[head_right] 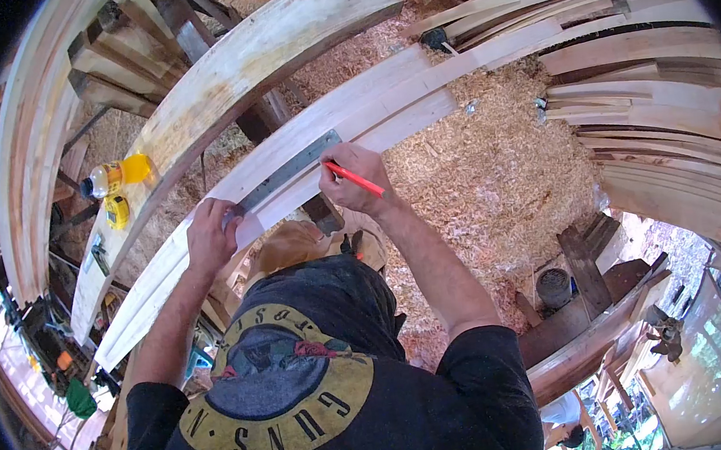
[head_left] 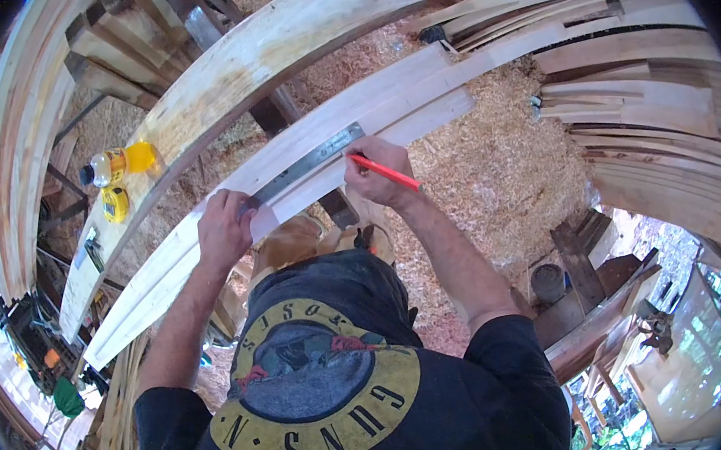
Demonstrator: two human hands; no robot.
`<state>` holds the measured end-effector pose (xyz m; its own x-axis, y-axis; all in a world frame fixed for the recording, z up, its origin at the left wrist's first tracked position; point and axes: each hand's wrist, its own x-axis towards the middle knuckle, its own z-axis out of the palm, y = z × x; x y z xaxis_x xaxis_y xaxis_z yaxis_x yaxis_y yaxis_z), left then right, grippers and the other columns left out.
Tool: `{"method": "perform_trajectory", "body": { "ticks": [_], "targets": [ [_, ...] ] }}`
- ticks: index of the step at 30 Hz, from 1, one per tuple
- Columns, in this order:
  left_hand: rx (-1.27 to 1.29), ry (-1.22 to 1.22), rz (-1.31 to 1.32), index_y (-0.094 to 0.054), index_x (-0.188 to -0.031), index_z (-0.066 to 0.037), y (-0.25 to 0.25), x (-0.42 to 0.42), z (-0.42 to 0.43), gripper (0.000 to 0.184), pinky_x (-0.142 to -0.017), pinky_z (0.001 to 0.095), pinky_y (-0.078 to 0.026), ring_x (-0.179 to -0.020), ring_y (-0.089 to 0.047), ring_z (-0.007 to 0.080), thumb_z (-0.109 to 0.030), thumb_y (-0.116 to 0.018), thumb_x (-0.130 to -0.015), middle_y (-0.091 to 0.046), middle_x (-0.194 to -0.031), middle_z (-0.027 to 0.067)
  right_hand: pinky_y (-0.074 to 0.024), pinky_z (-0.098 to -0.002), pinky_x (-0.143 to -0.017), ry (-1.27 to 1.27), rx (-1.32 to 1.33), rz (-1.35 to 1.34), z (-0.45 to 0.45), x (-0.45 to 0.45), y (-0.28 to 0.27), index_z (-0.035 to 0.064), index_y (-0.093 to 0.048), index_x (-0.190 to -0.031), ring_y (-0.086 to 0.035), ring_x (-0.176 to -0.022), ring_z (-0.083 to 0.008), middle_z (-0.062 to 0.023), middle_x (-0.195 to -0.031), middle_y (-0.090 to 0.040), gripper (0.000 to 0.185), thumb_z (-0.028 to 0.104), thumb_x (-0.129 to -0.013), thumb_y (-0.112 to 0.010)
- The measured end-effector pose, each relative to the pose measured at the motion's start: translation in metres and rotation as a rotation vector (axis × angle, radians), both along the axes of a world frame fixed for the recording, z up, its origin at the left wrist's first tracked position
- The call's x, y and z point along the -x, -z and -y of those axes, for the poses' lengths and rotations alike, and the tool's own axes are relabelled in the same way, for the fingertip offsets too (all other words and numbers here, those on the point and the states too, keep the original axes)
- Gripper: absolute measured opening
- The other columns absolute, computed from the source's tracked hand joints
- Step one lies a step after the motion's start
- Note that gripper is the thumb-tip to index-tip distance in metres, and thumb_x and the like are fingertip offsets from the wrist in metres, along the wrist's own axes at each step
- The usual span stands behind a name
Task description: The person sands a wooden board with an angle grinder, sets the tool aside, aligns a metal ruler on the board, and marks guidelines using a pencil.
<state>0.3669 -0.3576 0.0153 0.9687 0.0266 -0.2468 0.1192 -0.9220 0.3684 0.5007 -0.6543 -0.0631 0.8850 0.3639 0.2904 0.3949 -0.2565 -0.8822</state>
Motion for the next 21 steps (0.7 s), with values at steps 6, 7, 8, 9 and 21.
{"method": "perform_trajectory", "body": {
  "ticks": [6, 7, 8, 9, 21],
  "targets": [
    [0.005, -0.010, -0.008, -0.065, -0.113, -0.008, -0.0006, -0.0004, 0.0010, 0.027, -0.086, 0.0474, -0.054, -0.104, -0.066, 0.0372, -0.013, -0.077, -0.089, -0.064, -0.107, 0.0133, -0.0585, -0.0393, -0.063, 0.001, -0.008, 0.027, -0.0014, -0.0008, 0.0016, 0.0061, -0.067, -0.096, -0.071, -0.071, -0.0311, -0.0123, -0.082, -0.069, 0.021, -0.001, -0.079, -0.077],
    [0.005, -0.006, -0.007, -0.065, -0.112, -0.008, -0.0008, -0.0004, 0.0008, 0.027, -0.086, 0.0473, -0.054, -0.104, -0.066, 0.0372, -0.013, -0.077, -0.089, -0.064, -0.107, 0.0133, -0.0585, -0.0393, -0.063, -0.002, -0.008, 0.026, -0.0013, -0.0009, 0.0014, 0.0061, -0.067, -0.096, -0.071, -0.071, -0.0310, -0.0122, -0.082, -0.069, 0.021, -0.001, -0.079, -0.077],
    [0.006, -0.002, -0.005, -0.065, -0.112, -0.008, -0.0007, -0.0005, 0.0005, 0.028, -0.086, 0.0473, -0.054, -0.105, -0.066, 0.0372, -0.013, -0.077, -0.088, -0.064, -0.107, 0.0133, -0.0586, -0.0393, -0.063, -0.006, -0.008, 0.024, -0.0014, -0.0010, 0.0013, 0.0061, -0.067, -0.096, -0.071, -0.071, -0.0309, -0.0122, -0.082, -0.069, 0.021, -0.001, -0.078, -0.077],
    [0.008, 0.001, -0.003, -0.065, -0.112, -0.008, -0.0005, -0.0005, 0.0003, 0.028, -0.086, 0.0472, -0.054, -0.105, -0.066, 0.0372, -0.012, -0.077, -0.088, -0.064, -0.107, 0.0134, -0.0587, -0.0394, -0.063, -0.008, -0.002, 0.023, -0.0015, -0.0009, 0.0014, 0.0060, -0.067, -0.096, -0.071, -0.071, -0.0308, -0.0121, -0.082, -0.069, 0.021, -0.001, -0.078, -0.077],
    [0.021, -0.008, 0.006, -0.066, -0.110, -0.008, -0.0010, -0.0026, 0.0012, 0.026, -0.086, 0.0464, -0.054, -0.103, -0.066, 0.0373, -0.011, -0.077, -0.087, -0.065, -0.105, 0.0135, -0.0583, -0.0396, -0.064, -0.011, 0.004, 0.051, -0.0035, -0.0029, -0.0040, 0.0057, -0.066, -0.094, -0.071, -0.072, -0.0309, -0.0118, -0.081, -0.068, 0.021, -0.002, -0.078, -0.076]
  ]
}}
